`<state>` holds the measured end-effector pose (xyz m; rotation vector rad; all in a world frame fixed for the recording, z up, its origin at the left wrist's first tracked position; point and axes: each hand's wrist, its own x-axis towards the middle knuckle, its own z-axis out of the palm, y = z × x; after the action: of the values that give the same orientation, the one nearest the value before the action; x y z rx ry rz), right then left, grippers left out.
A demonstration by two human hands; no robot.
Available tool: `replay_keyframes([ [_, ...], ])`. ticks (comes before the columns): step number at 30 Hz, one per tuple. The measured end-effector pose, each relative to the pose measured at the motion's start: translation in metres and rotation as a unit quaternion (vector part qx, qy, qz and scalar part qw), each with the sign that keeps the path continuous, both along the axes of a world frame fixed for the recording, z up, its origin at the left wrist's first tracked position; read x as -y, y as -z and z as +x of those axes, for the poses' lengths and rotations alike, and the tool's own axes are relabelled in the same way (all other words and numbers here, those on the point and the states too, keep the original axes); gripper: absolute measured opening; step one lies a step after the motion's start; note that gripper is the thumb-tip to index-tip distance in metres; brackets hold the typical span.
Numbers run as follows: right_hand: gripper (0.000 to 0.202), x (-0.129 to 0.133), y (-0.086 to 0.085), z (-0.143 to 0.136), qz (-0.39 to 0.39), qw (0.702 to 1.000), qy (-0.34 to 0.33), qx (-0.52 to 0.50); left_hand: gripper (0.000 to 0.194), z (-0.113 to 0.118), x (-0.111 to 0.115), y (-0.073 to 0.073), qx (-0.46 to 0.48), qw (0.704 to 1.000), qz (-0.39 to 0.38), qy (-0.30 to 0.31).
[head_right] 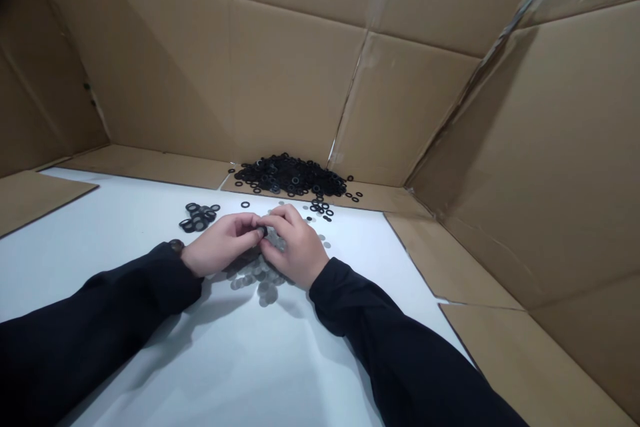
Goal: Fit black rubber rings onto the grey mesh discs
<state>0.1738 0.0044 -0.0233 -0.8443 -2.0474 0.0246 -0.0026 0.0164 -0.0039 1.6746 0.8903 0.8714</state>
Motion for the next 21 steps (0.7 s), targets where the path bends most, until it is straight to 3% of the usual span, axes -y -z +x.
replay_keyframes([
  [11, 0.038, 0.0002, 0.0020, 0.0007, 0.025, 0.999, -0.027, -0.011, 0.016, 0.0005, -0.0029, 0.0008, 0.053, 0.998, -0.039, 0.000],
  [21, 0.026, 0.0000, -0.0005, -0.0011, 0.011, 1.000, -0.006, -0.018, 0.013, -0.0007, -0.0031, 0.0004, 0.009, 1.000, -0.021, 0.004],
])
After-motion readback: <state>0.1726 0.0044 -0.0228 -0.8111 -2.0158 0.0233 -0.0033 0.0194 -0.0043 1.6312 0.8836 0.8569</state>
